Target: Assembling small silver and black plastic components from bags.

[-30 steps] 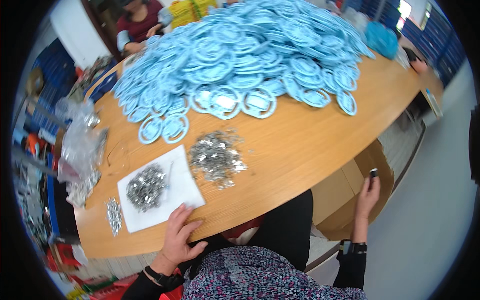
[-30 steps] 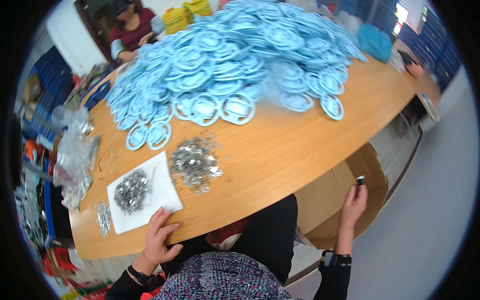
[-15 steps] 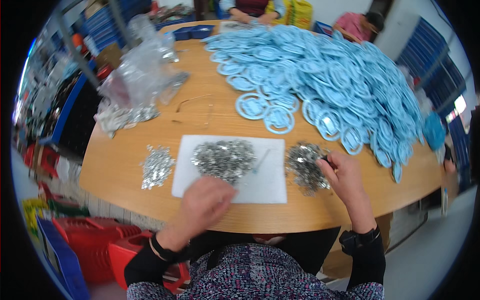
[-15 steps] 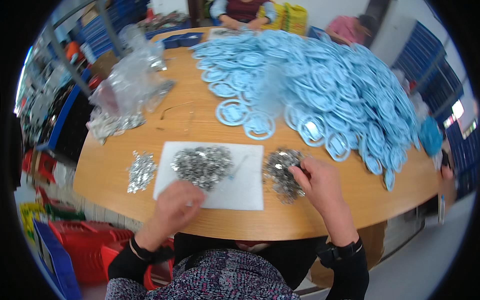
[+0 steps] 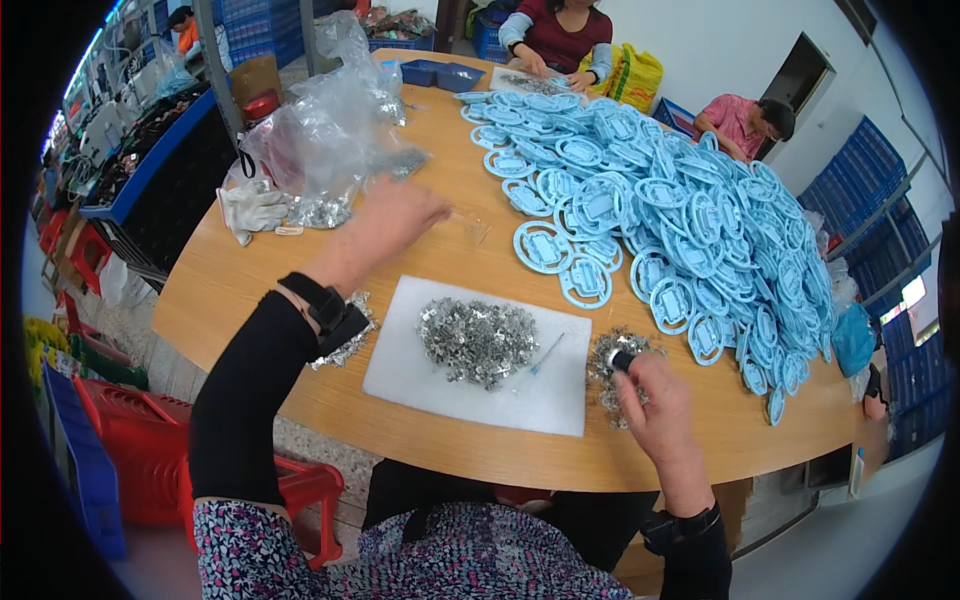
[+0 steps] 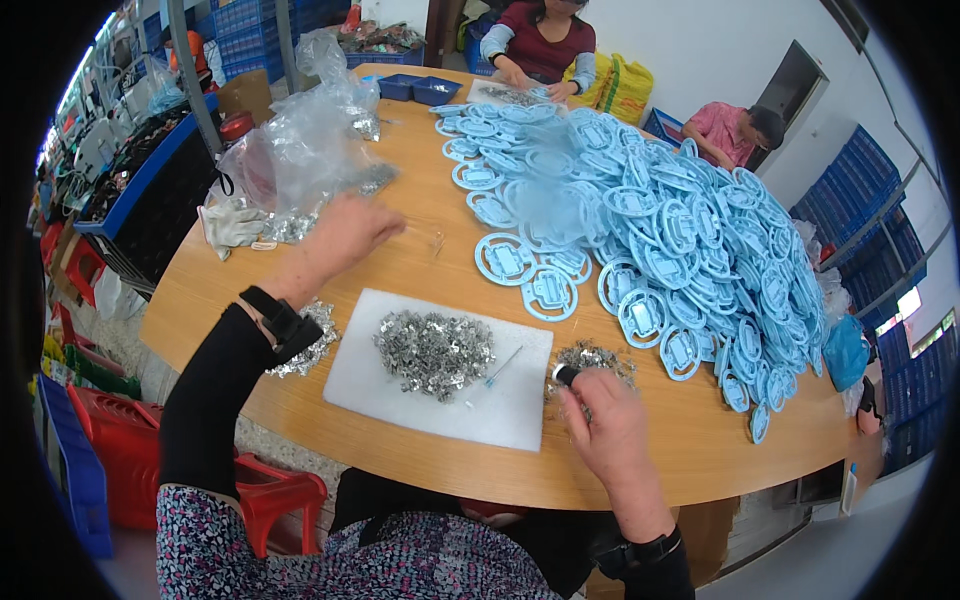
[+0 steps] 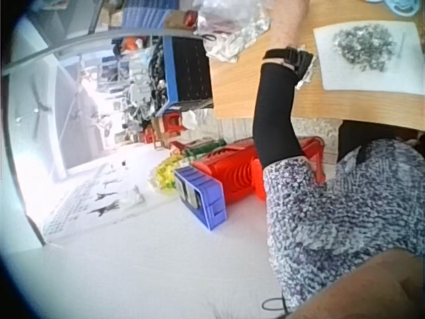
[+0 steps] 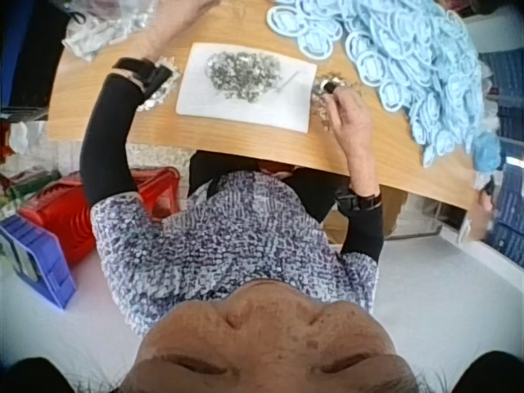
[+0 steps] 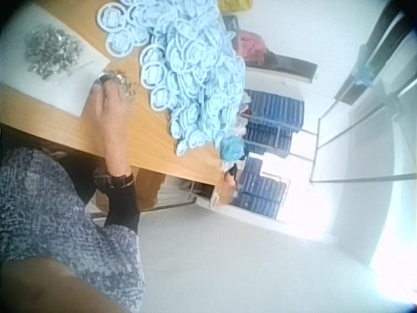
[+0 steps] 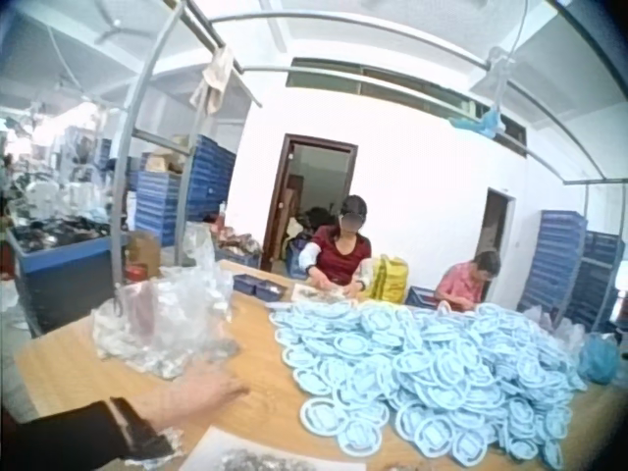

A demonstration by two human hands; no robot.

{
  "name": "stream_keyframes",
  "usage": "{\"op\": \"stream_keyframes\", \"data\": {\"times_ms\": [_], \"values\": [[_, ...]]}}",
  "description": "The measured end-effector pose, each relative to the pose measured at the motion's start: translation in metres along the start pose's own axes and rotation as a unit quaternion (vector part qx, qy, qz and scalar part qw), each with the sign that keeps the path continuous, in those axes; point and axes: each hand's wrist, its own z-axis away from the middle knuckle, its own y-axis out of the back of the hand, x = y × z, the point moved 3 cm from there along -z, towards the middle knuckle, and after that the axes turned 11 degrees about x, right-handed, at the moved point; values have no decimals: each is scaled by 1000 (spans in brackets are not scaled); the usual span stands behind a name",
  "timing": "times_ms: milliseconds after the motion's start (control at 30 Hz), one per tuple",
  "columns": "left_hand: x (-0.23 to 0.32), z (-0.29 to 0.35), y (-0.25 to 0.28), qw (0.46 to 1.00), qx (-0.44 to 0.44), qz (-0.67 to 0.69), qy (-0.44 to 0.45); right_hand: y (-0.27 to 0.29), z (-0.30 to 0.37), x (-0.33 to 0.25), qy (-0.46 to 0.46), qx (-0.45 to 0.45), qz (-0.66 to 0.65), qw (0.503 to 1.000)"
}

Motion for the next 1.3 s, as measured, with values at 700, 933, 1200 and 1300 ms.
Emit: {"op": "stream_keyframes", "data": {"times_ms": [700,933,1200,1300], "values": [[190,-10,160,886,197,420,13,99,3,-6,-182,27,-40,982],[237,70,79,664,-31,711,229,115,43,-14,-285,100,-256,918],[246,49,130,680,26,733,16,138,63,-39,-236,213,-368,874],[243,44,154,651,35,758,8,144,57,-48,-209,294,-403,841]]}}
